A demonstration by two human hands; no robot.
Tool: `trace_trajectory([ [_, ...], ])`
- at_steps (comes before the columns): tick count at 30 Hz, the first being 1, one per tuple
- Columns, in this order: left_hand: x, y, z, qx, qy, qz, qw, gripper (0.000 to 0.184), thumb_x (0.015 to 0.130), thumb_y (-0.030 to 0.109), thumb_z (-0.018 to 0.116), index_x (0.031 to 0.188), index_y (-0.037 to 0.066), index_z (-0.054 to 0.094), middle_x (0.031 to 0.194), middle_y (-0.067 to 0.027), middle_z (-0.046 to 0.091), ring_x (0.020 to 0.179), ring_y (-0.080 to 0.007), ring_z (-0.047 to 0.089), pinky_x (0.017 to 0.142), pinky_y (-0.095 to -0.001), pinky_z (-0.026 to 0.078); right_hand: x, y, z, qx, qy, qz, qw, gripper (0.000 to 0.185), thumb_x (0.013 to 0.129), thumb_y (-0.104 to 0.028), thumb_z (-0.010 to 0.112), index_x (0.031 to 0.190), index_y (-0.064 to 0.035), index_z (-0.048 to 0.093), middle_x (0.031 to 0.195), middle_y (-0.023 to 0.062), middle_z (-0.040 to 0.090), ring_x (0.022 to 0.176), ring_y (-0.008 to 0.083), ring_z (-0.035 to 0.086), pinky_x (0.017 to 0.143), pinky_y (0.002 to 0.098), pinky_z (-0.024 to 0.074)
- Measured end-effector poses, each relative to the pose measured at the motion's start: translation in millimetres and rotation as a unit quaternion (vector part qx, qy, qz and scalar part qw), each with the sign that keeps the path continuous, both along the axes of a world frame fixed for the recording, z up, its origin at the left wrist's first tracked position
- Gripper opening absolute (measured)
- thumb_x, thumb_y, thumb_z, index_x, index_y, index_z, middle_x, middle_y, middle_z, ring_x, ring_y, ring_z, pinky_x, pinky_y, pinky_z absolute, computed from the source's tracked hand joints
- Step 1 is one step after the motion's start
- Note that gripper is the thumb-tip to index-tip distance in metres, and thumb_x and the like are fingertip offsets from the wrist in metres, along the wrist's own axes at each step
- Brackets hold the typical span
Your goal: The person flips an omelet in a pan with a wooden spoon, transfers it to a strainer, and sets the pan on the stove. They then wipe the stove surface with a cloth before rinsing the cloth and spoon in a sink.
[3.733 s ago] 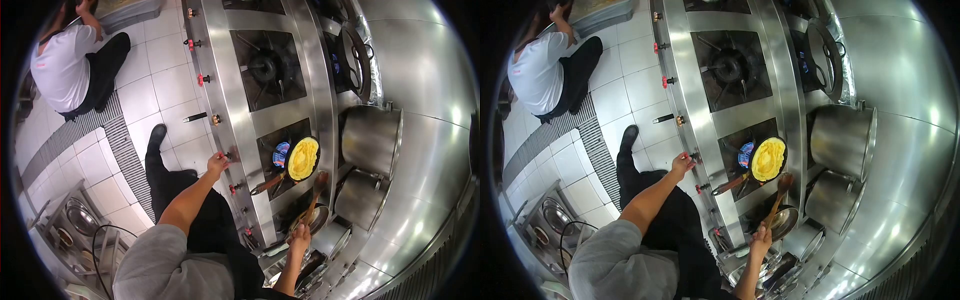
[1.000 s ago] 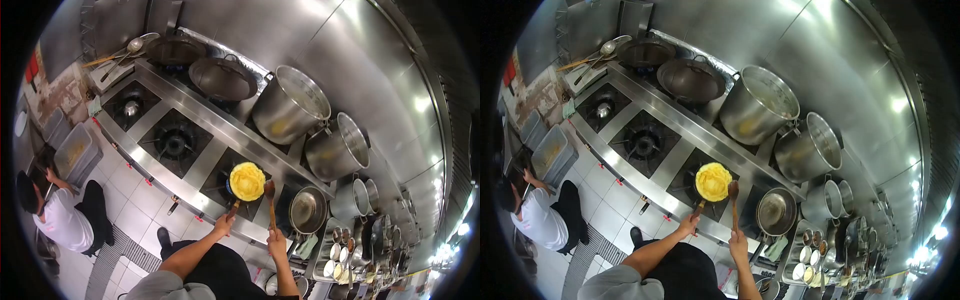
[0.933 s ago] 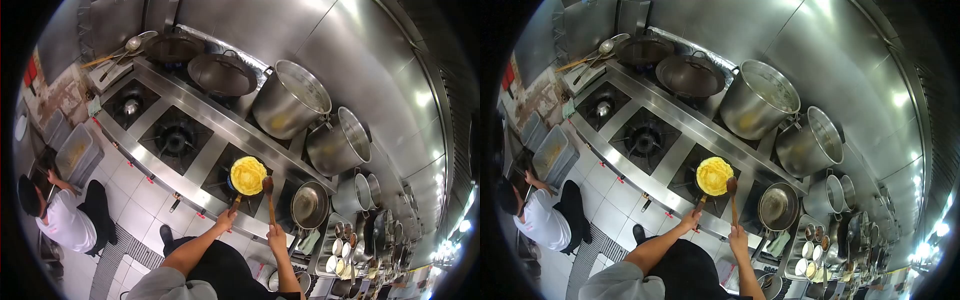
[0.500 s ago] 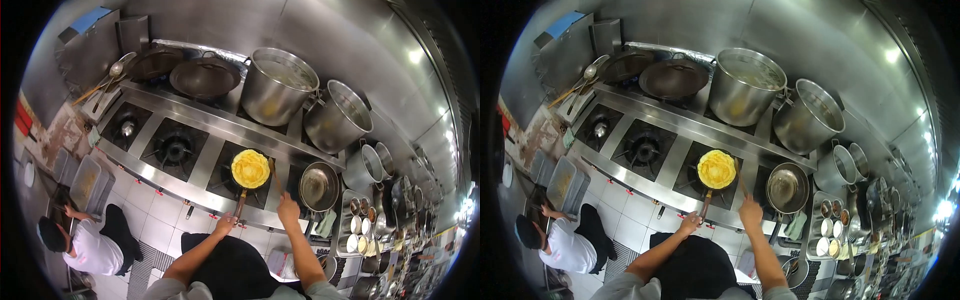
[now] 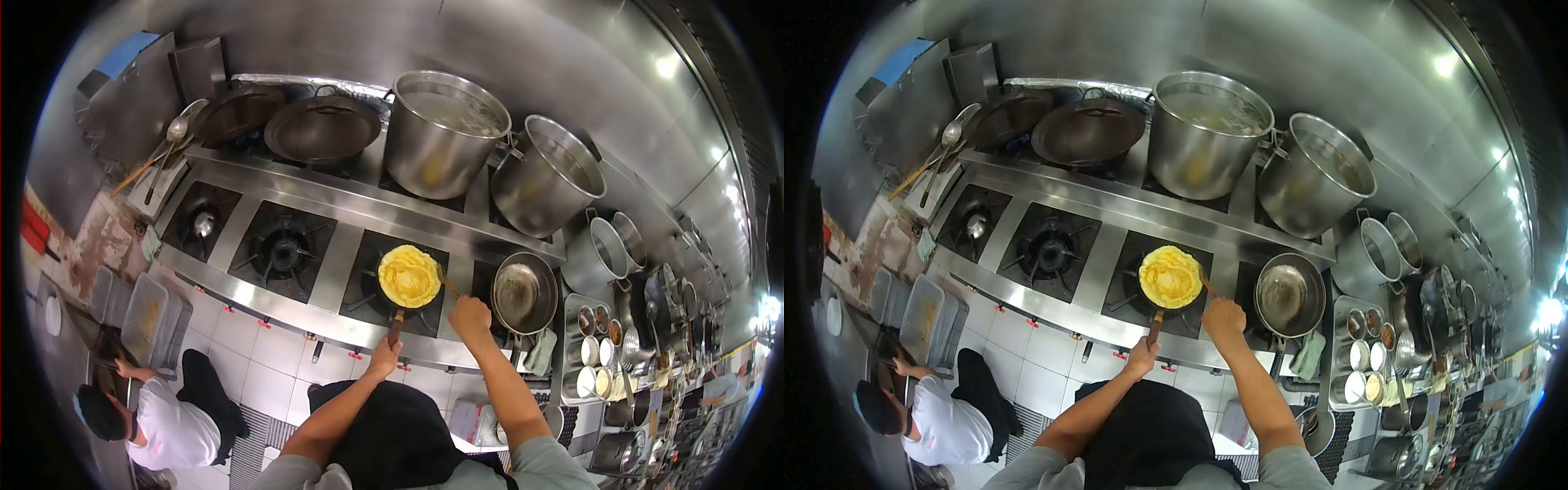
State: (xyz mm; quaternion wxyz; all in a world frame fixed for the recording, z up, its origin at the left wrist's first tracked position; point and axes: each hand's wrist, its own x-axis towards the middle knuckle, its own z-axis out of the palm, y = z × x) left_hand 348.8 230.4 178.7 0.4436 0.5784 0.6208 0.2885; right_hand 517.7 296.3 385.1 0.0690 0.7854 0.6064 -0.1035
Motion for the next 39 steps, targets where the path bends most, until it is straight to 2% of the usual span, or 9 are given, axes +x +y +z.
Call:
trace_trajectory([
  [1,-1.7,-1.7,-6.3,0.060,0.017,-0.003,0.998,0.032,0.086,0.029,0.053,0.101,0.000,0.047,0.072,-0.0112,0.054,0.049,-0.0176,0.054,0.041,-0.0302,0.043,0.5,2.0,-3.9,-0.001,0.004,-0.007,1.000,0.026,0.079,-0.017,0.045,0.092,-0.0011,0.061,0.086,0.0211,0.063,0.085,0.0336,0.062,0.074,0.0399,0.0501],
  [8,-15.6,-1.9,26.8,-0.186,-0.168,0.027,0.968,0.023,0.089,0.026,0.051,0.095,0.004,0.043,0.062,-0.0008,0.040,0.038,-0.0073,0.035,0.033,-0.0263,0.035,35.6,14.0,-66.7,0.015,0.052,0.142,0.988,0.026,0.080,-0.020,0.046,0.092,-0.0039,0.062,0.093,0.0197,0.062,0.089,0.0354,0.060,0.077,0.0400,0.0485],
  [12,-18.7,4.0,14.4,-0.204,-0.215,0.034,0.954,0.020,0.089,0.025,0.051,0.094,0.008,0.042,0.063,0.0004,0.039,0.037,-0.0060,0.033,0.032,-0.0235,0.031,19.8,-8.4,-42.8,0.080,0.084,0.077,0.990,0.023,0.084,-0.022,0.047,0.090,-0.0045,0.060,0.080,0.0209,0.062,0.073,0.0346,0.063,0.060,0.0431,0.0508],
  [25,-1.1,-7.6,44.7,-0.233,-0.259,0.050,0.936,0.022,0.089,0.027,0.049,0.086,0.007,0.042,0.065,0.0004,0.038,0.040,-0.0074,0.031,0.034,-0.0232,0.027,24.0,-71.0,-41.2,0.162,0.206,-0.083,0.961,0.025,0.087,-0.025,0.045,0.101,-0.0069,0.054,0.078,0.0226,0.060,0.077,0.0416,0.058,0.068,0.0472,0.0464],
  [28,-17.2,21.8,4.5,-0.202,-0.245,0.021,0.948,0.027,0.088,0.032,0.050,0.085,0.005,0.045,0.062,-0.0004,0.042,0.043,-0.0106,0.038,0.037,-0.0262,0.032,15.5,-89.0,-49.3,0.200,0.358,-0.101,0.906,0.028,0.087,-0.025,0.047,0.106,-0.0067,0.055,0.082,0.0237,0.059,0.082,0.0428,0.056,0.070,0.0455,0.0441],
  [31,-2.1,11.7,-2.9,-0.129,-0.147,-0.010,0.981,0.031,0.087,0.036,0.051,0.082,0.006,0.046,0.060,-0.0016,0.044,0.042,-0.0143,0.042,0.040,-0.0301,0.037,12.5,-94.7,-55.3,0.181,0.333,-0.107,0.919,0.026,0.088,-0.023,0.045,0.107,-0.0080,0.054,0.085,0.0243,0.059,0.083,0.0423,0.056,0.072,0.0477,0.0435],
  [34,-8.8,11.2,-8.1,-0.210,-0.234,0.008,0.949,0.035,0.088,0.038,0.050,0.086,0.003,0.046,0.063,-0.0040,0.045,0.042,-0.0134,0.044,0.039,-0.0299,0.039,1.3,-99.1,-61.3,0.190,0.367,-0.125,0.902,0.027,0.090,-0.025,0.043,0.106,-0.0072,0.054,0.081,0.0233,0.059,0.079,0.0403,0.057,0.069,0.0448,0.0442],
  [38,-17.2,17.6,7.4,-0.227,-0.239,-0.002,0.944,0.041,0.088,0.038,0.050,0.102,0.000,0.049,0.081,-0.0123,0.055,0.071,-0.0169,0.061,0.059,-0.0313,0.048,-20.0,-112.9,-99.4,0.173,0.439,-0.156,0.868,0.035,0.092,-0.034,0.040,0.101,-0.0026,0.052,0.065,0.0127,0.055,0.061,0.0234,0.057,0.058,0.0353,0.0448],
  [39,-23.3,16.8,-7.1,-0.105,-0.088,-0.010,0.991,0.044,0.088,0.039,0.049,0.109,0.000,0.049,0.090,-0.0133,0.056,0.082,-0.0188,0.060,0.067,-0.0312,0.048,-31.0,-116.3,-105.0,0.156,0.497,-0.172,0.836,0.037,0.093,-0.036,0.039,0.100,-0.0016,0.051,0.061,0.0085,0.053,0.057,0.0181,0.055,0.056,0.0325,0.0441],
])
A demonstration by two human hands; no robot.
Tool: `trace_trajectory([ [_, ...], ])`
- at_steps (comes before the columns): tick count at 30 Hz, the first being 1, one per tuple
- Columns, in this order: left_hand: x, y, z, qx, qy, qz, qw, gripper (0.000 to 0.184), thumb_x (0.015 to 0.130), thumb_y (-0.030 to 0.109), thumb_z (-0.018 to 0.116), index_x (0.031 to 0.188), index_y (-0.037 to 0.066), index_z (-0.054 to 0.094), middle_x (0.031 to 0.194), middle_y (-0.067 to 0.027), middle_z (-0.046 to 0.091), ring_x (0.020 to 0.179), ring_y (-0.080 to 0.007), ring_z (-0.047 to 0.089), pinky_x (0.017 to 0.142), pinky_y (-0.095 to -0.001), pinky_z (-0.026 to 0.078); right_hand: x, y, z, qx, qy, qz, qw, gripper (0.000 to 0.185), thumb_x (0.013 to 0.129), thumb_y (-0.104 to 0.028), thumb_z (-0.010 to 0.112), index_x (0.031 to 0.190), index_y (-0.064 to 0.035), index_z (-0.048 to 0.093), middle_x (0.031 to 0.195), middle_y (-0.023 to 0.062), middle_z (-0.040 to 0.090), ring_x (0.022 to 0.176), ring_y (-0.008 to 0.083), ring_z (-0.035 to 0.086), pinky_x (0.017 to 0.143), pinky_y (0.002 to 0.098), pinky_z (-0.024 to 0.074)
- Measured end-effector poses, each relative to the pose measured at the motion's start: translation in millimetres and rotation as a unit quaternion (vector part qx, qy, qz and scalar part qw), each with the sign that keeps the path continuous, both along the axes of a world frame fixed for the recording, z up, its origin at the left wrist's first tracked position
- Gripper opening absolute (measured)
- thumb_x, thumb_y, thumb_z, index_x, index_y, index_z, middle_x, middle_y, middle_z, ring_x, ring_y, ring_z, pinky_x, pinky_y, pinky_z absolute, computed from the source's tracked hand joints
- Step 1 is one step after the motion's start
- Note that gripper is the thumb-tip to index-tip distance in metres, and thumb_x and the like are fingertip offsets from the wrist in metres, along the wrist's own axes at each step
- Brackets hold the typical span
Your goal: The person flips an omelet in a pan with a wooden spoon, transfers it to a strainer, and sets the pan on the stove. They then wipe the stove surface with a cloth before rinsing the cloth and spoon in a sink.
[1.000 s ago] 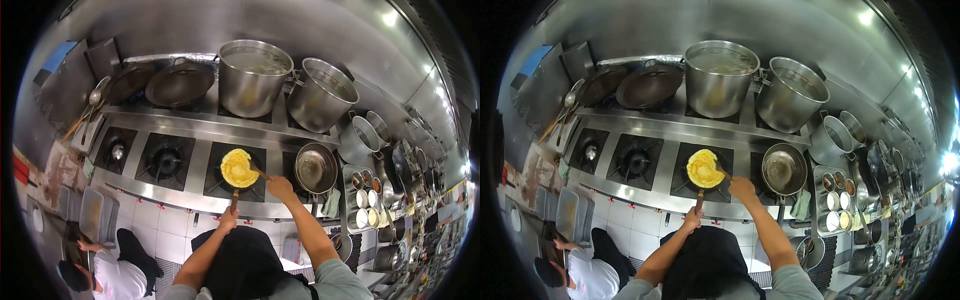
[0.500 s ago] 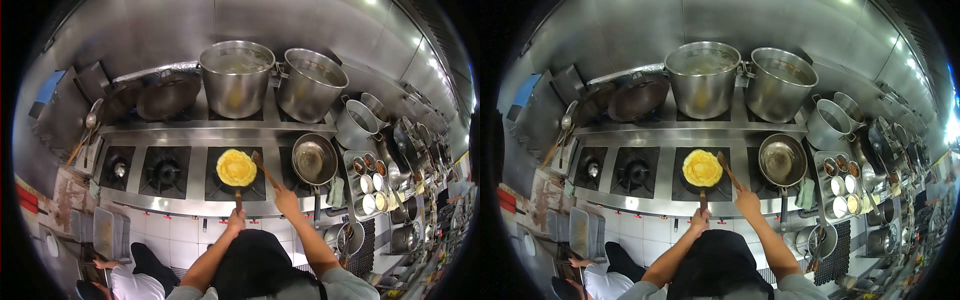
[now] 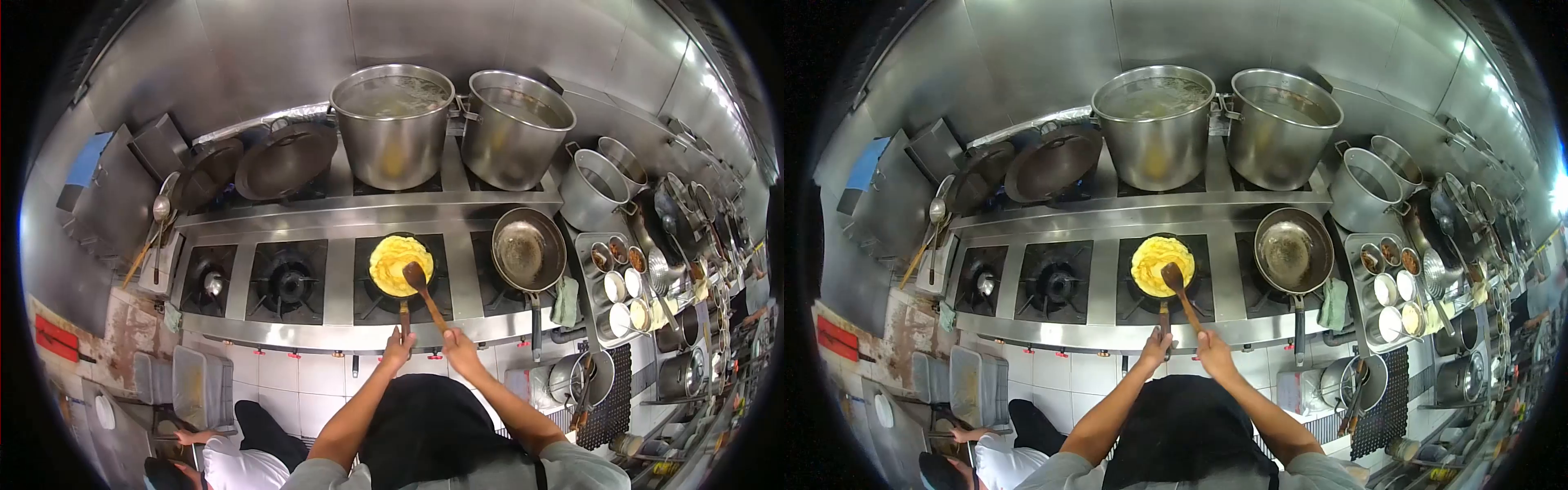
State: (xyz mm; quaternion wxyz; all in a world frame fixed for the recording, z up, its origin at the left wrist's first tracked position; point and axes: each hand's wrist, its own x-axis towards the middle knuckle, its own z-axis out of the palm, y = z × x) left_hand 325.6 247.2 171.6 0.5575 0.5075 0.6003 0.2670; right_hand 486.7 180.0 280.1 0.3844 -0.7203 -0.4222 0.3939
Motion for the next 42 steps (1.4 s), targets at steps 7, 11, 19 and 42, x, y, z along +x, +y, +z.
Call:
trace_trajectory([
  [7,-38.9,-49.5,115.1,-0.179,-0.283,-0.003,0.942,0.036,0.094,0.028,0.040,0.114,0.000,0.050,0.112,-0.0130,0.057,0.090,-0.0144,0.056,0.070,-0.0256,0.044,-94.8,-23.0,-10.2,0.033,0.110,0.104,0.988,0.038,0.093,-0.032,0.035,0.114,-0.0017,0.042,0.083,0.0221,0.057,0.078,0.0359,0.058,0.071,0.0406,0.0462],
  [11,-63.3,-54.4,101.5,-0.067,-0.269,0.080,0.957,0.022,0.094,0.024,0.039,0.094,0.006,0.051,0.106,-0.0156,0.060,0.077,-0.0181,0.060,0.063,-0.0302,0.049,-107.3,-16.6,12.9,-0.082,0.155,0.187,0.967,0.038,0.091,-0.028,0.043,0.117,-0.0005,0.040,0.090,0.0230,0.056,0.082,0.0334,0.058,0.072,0.0413,0.0453],
  [19,-189.6,-115.3,101.2,-0.084,-0.245,0.292,0.921,0.019,0.093,0.028,0.039,0.088,0.010,0.042,0.060,-0.0010,0.043,0.040,-0.0130,0.040,0.036,-0.0269,0.036,-90.4,70.2,-83.0,-0.219,0.392,-0.105,0.887,0.045,0.086,-0.042,0.052,0.109,-0.0040,0.045,0.080,0.0123,0.053,0.053,0.0205,0.052,0.046,0.0346,0.0434],
  [42,-326.5,-131.6,107.3,-0.035,-0.162,0.277,0.947,0.021,0.094,0.031,0.038,0.086,0.013,0.043,0.058,0.0010,0.041,0.034,-0.0106,0.033,0.032,-0.0257,0.030,-120.5,24.1,-76.4,-0.119,0.243,-0.147,0.951,0.047,0.089,-0.052,0.039,0.071,-0.0086,0.043,0.045,-0.0004,0.035,0.031,0.0105,0.032,0.030,0.0256,0.0231],
])
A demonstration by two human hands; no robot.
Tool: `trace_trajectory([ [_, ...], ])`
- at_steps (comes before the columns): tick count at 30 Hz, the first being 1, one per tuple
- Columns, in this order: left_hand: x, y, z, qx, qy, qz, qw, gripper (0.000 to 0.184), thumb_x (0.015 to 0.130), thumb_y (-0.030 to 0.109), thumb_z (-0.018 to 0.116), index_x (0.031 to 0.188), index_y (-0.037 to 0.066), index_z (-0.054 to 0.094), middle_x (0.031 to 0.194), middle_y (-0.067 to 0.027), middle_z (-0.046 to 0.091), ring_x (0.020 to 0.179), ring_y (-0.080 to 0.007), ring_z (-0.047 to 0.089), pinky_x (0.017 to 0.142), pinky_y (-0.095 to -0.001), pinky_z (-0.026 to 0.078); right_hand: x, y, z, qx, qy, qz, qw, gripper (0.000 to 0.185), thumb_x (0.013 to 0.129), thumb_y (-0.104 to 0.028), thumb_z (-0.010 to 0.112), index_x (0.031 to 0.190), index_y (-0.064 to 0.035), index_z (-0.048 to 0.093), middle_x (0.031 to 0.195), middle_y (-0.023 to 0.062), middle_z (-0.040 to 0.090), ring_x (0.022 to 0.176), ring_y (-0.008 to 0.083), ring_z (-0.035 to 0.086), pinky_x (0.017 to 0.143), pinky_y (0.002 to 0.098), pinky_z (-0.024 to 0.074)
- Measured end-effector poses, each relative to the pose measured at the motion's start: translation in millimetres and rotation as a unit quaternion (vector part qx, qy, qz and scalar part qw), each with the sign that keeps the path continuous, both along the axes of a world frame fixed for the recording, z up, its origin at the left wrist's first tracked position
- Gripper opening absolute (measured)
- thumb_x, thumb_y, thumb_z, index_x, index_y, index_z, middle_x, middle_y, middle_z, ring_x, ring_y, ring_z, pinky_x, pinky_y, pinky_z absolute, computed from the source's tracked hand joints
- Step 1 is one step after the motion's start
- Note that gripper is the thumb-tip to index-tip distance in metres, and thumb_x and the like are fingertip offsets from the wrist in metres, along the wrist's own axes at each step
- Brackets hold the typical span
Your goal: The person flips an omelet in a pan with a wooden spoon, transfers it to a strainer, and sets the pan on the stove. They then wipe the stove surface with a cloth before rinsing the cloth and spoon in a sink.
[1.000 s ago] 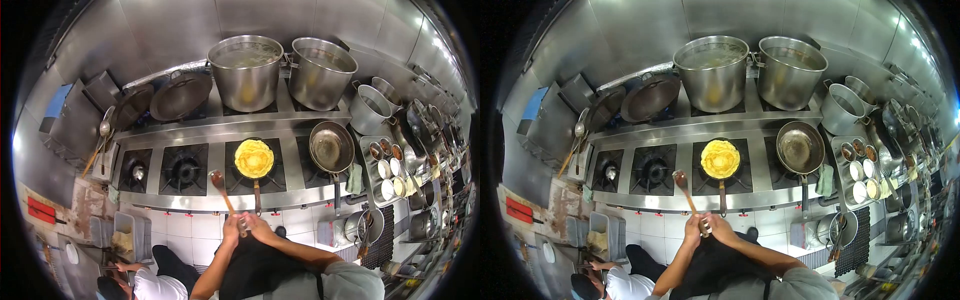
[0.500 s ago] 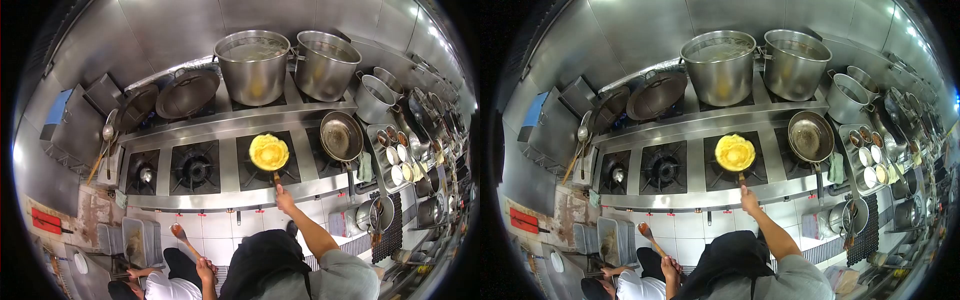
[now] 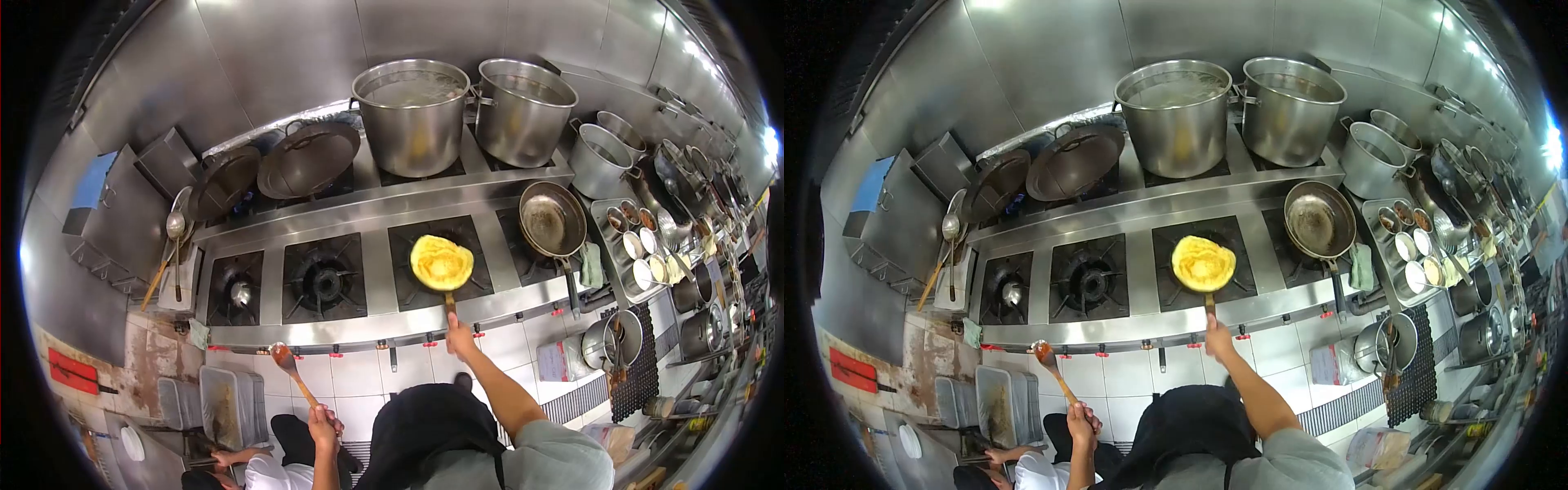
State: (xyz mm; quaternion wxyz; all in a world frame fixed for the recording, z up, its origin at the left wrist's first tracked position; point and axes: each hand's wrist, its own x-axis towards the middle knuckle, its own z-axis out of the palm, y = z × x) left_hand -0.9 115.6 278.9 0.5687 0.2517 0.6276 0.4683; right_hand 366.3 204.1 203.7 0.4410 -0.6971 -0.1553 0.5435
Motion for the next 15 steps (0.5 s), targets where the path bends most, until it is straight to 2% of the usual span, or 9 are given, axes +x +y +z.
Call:
trace_trajectory([
  [2,6.9,-10.3,0.0,0.010,-0.019,-0.002,1.000,0.021,0.094,0.031,0.038,0.086,0.013,0.043,0.058,0.0008,0.041,0.035,-0.0108,0.033,0.032,-0.0260,0.031,0.6,16.9,-2.5,0.089,0.080,-0.035,0.992,0.048,0.089,-0.052,0.040,0.069,-0.0082,0.043,0.043,-0.0009,0.034,0.029,0.0108,0.032,0.028,0.0260,0.0217],
  [3,8.9,-13.3,-1.5,0.003,-0.019,0.003,1.000,0.020,0.094,0.029,0.037,0.085,0.012,0.042,0.057,0.0006,0.040,0.034,-0.0108,0.033,0.032,-0.0257,0.030,-7.5,5.8,-12.3,0.090,-0.033,-0.024,0.995,0.048,0.089,-0.052,0.040,0.070,-0.0079,0.043,0.044,-0.0004,0.035,0.029,0.0118,0.031,0.028,0.0266,0.0229],
  [4,13.4,-7.0,-2.8,0.003,-0.019,0.006,1.000,0.019,0.095,0.027,0.036,0.084,0.012,0.041,0.057,0.0005,0.039,0.034,-0.0108,0.033,0.031,-0.0254,0.030,-9.2,-8.5,-32.6,0.046,-0.062,0.002,0.997,0.048,0.089,-0.051,0.040,0.070,-0.0076,0.043,0.045,0.0008,0.038,0.032,0.0128,0.034,0.030,0.0275,0.0259],
  [6,22.1,-5.6,3.0,0.007,-0.016,0.006,1.000,0.019,0.095,0.028,0.036,0.084,0.012,0.041,0.057,0.0005,0.039,0.034,-0.0111,0.034,0.031,-0.0256,0.029,-2.8,-30.6,-1.6,-0.012,0.003,0.030,0.999,0.046,0.090,-0.049,0.040,0.070,-0.0072,0.043,0.045,0.0007,0.037,0.033,0.0127,0.035,0.031,0.0283,0.0275],
  [7,24.0,-9.3,0.4,0.015,-0.032,0.004,0.999,0.019,0.095,0.028,0.036,0.084,0.012,0.041,0.057,0.0004,0.039,0.035,-0.0111,0.034,0.031,-0.0258,0.029,6.4,-10.2,-76.3,0.072,-0.167,0.039,0.982,0.044,0.090,-0.048,0.039,0.074,-0.0073,0.043,0.045,-0.0003,0.033,0.032,0.0114,0.033,0.031,0.0282,0.0258],
  [8,24.2,-21.0,-1.1,0.013,-0.046,0.002,0.999,0.019,0.095,0.028,0.036,0.084,0.012,0.041,0.057,0.0002,0.040,0.035,-0.0112,0.034,0.032,-0.0259,0.029,4.5,-9.5,-64.0,0.062,-0.163,0.040,0.984,0.044,0.090,-0.048,0.039,0.074,-0.0073,0.043,0.045,-0.0003,0.033,0.032,0.0114,0.033,0.031,0.0282,0.0258],
  [10,33.3,-25.1,-2.7,-0.008,-0.062,0.012,0.998,0.019,0.095,0.027,0.036,0.085,0.012,0.041,0.058,-0.0003,0.040,0.035,-0.0111,0.034,0.033,-0.0260,0.030,9.7,23.7,-4.8,0.083,0.083,0.007,0.993,0.043,0.090,-0.049,0.039,0.078,-0.0073,0.043,0.045,-0.0010,0.030,0.032,0.0104,0.031,0.031,0.0274,0.0242],
  [12,37.9,-23.2,4.6,-0.010,-0.044,0.005,0.999,0.018,0.095,0.026,0.036,0.085,0.012,0.041,0.059,-0.0006,0.040,0.036,-0.0111,0.034,0.034,-0.0261,0.031,8.9,11.9,-13.2,0.083,0.066,0.024,0.994,0.042,0.090,-0.049,0.040,0.080,-0.0078,0.042,0.046,-0.0006,0.032,0.032,0.0101,0.030,0.031,0.0264,0.0229],
  [15,47.0,-25.1,5.8,0.015,-0.036,0.028,0.999,0.018,0.095,0.025,0.035,0.086,0.012,0.041,0.059,-0.0004,0.040,0.036,-0.0110,0.034,0.035,-0.0263,0.032,16.1,-14.7,15.2,0.005,0.071,0.057,0.996,0.043,0.089,-0.050,0.041,0.080,-0.0080,0.041,0.047,-0.0003,0.033,0.031,0.0096,0.027,0.030,0.0257,0.0214],
])
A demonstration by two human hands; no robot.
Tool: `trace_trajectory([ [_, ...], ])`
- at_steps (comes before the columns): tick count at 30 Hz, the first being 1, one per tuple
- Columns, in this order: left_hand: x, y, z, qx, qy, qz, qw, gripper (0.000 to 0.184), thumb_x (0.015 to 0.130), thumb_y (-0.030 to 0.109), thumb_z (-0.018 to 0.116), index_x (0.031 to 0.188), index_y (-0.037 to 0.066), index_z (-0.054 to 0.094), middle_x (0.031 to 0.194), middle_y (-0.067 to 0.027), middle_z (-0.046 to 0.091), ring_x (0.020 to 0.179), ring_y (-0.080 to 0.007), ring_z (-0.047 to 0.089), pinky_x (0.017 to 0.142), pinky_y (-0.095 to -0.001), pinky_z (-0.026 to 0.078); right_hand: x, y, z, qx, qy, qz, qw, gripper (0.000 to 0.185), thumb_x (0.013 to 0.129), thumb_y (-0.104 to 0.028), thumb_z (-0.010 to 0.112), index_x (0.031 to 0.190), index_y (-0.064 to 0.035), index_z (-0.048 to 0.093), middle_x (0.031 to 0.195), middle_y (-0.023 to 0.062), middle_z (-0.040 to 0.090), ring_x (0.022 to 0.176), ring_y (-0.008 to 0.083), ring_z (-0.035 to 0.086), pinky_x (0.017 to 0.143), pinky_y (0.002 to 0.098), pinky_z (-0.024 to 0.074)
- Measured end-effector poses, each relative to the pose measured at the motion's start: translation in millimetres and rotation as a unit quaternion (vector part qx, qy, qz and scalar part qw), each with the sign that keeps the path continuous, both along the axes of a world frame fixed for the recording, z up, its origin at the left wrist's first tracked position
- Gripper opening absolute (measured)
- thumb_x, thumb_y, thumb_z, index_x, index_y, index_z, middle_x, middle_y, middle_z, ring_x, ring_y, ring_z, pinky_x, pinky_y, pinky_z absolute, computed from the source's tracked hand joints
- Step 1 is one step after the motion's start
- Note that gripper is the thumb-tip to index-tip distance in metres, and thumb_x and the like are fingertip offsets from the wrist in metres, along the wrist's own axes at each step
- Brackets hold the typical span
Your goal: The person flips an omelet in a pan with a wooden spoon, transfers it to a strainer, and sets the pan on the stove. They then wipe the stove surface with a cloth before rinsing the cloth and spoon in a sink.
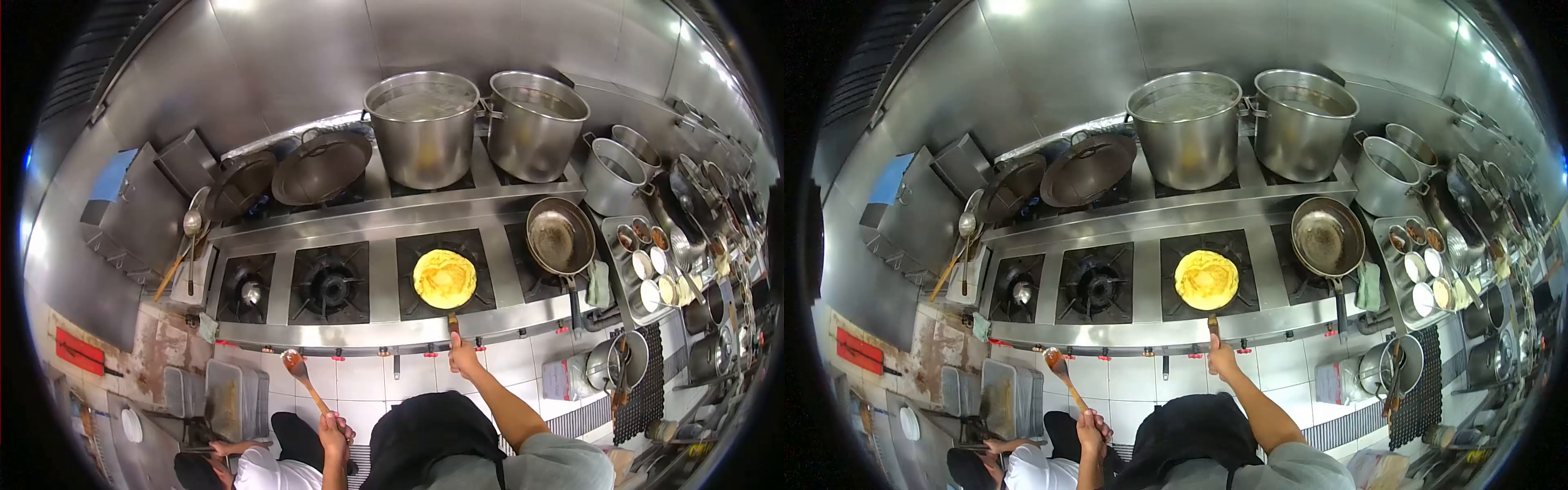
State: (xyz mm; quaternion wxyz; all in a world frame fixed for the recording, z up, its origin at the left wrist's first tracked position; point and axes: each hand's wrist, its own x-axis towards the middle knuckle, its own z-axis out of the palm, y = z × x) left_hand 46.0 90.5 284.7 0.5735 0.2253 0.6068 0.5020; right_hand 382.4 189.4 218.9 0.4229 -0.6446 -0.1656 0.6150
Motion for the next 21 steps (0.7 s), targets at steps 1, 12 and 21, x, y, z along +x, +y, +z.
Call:
trace_trajectory([
  [1,3.7,-6.3,0.5,-0.002,0.012,0.009,1.000,0.018,0.095,0.025,0.035,0.086,0.011,0.041,0.058,-0.0003,0.040,0.036,-0.0110,0.034,0.035,-0.0263,0.032,3.7,8.4,-1.2,-0.004,0.001,0.007,1.000,0.043,0.089,-0.050,0.041,0.080,-0.0080,0.041,0.047,-0.0003,0.033,0.031,0.0096,0.027,0.030,0.0257,0.0214],
  [12,26.7,-46.4,-8.1,-0.003,0.012,0.121,0.993,0.020,0.095,0.027,0.036,0.085,0.011,0.042,0.057,-0.0004,0.040,0.034,-0.0111,0.034,0.032,-0.0265,0.030,17.6,-13.9,21.2,0.061,0.004,-0.002,0.998,0.034,0.090,-0.041,0.045,0.085,-0.0068,0.046,0.047,0.0016,0.037,0.030,0.0105,0.031,0.027,0.0262,0.0229],
  [21,26.1,10.6,-9.7,0.095,0.030,0.132,0.986,0.018,0.092,0.025,0.037,0.080,0.011,0.041,0.056,-0.0005,0.040,0.033,-0.0120,0.035,0.029,-0.0267,0.031,25.7,137.2,220.1,0.526,-0.293,-0.007,0.798,0.026,0.091,-0.031,0.045,0.086,-0.0065,0.051,0.049,-0.0010,0.040,0.034,0.0090,0.036,0.031,0.0244,0.0267],
])
